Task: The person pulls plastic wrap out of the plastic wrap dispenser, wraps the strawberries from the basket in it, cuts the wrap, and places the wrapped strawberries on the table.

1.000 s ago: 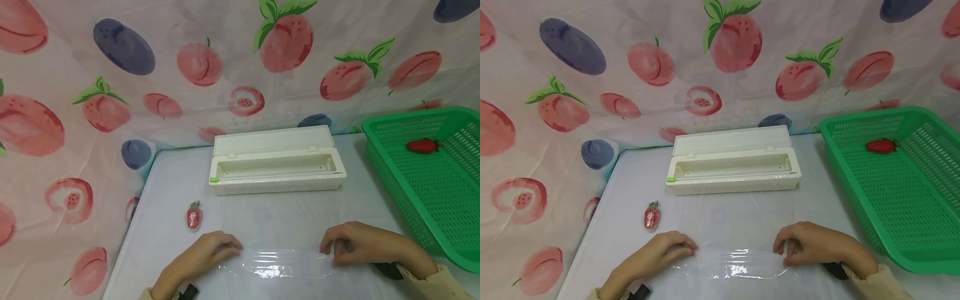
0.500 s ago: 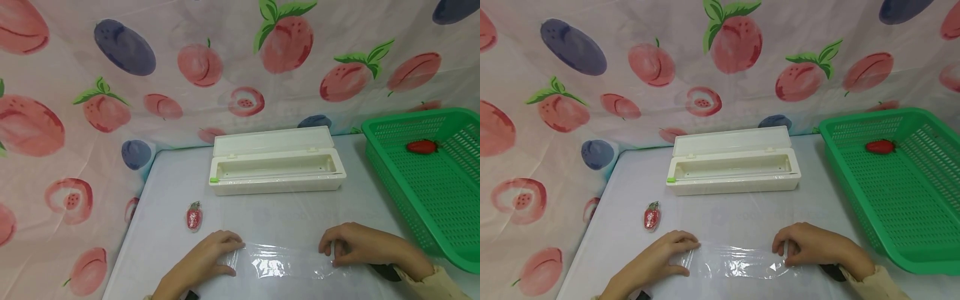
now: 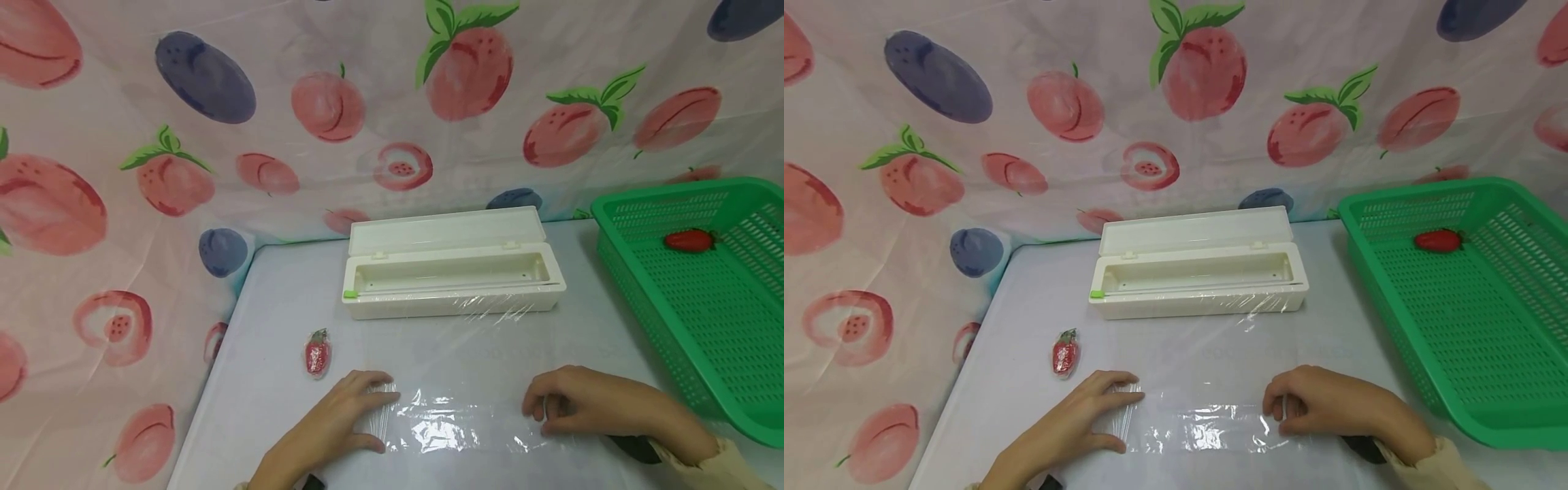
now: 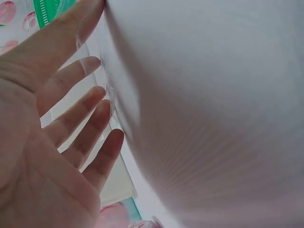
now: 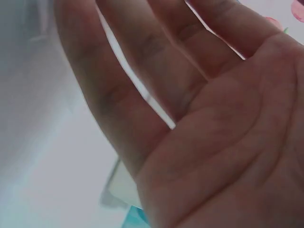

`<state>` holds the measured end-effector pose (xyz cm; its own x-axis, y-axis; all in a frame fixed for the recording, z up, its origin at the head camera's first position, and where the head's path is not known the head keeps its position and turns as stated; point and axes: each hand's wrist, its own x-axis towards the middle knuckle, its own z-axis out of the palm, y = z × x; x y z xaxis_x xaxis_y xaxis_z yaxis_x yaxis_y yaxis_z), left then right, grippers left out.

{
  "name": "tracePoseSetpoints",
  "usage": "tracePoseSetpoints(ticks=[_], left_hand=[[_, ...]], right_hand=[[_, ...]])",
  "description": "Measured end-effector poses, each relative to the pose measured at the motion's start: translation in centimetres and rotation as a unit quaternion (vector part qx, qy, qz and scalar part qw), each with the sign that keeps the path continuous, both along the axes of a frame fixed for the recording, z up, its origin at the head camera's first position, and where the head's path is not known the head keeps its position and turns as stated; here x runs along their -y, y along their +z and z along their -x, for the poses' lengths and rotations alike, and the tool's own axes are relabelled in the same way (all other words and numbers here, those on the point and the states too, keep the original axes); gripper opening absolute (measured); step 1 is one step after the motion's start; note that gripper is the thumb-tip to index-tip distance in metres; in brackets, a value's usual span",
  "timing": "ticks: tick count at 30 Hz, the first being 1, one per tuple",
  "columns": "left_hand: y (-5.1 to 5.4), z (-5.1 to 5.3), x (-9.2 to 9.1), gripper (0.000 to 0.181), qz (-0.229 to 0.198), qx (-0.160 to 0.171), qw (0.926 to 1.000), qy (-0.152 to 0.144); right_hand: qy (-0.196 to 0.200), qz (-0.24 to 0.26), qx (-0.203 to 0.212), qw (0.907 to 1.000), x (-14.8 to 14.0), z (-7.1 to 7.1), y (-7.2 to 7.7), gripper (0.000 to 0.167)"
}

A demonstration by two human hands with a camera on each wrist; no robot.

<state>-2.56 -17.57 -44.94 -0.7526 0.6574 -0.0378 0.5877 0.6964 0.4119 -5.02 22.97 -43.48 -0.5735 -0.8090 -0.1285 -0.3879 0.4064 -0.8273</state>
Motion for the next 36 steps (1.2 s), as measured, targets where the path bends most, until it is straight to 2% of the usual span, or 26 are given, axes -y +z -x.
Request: tracePoseSetpoints(ticks=[5, 11, 18, 21, 28, 32, 36], left_hand=[[0.2, 0.0, -0.1, 0.07, 0.001, 0.005, 1.0, -0.001], [0.2, 0.0, -0.1, 0.071, 0.004, 0.006, 1.0, -0.002], [0.0, 0.1, -0.1, 0.07, 0.004, 0.015, 0.9999, 0.0], [0.0, 0.2, 0.0, 0.071, 0.005, 0.014, 0.9999, 0.001], [-0.1, 0.3, -0.1, 0.07, 0.007, 0.017, 0.9998, 0.002], [0.0, 0.3, 0.0, 0.07, 0.008, 0.013, 0.9999, 0.002], [-0.1, 0.3, 0.0, 0.07, 0.004, 0.004, 1.0, -0.003]], right_hand=[[-0.012, -0.01, -0.047, 0.9988, -0.3, 0.0, 1.5, 0.014], [-0.055, -0.074, -0.067, 0.9935, -0.9, 0.4, 4.3, 0.018], [-0.089, -0.139, -0.109, 0.9803, -2.1, 1.3, 6.7, 0.027], [-0.101, -0.158, -0.135, 0.9728, -2.6, 1.8, 7.2, 0.03], [-0.137, -0.199, -0.15, 0.9588, -4.1, 3.0, 8.3, 0.033], [-0.147, -0.205, -0.204, 0.9457, -5.3, 3.4, 8.9, 0.035], [-0.158, -0.174, -0.294, 0.9264, -6.4, 3.8, 9.1, 0.042]])
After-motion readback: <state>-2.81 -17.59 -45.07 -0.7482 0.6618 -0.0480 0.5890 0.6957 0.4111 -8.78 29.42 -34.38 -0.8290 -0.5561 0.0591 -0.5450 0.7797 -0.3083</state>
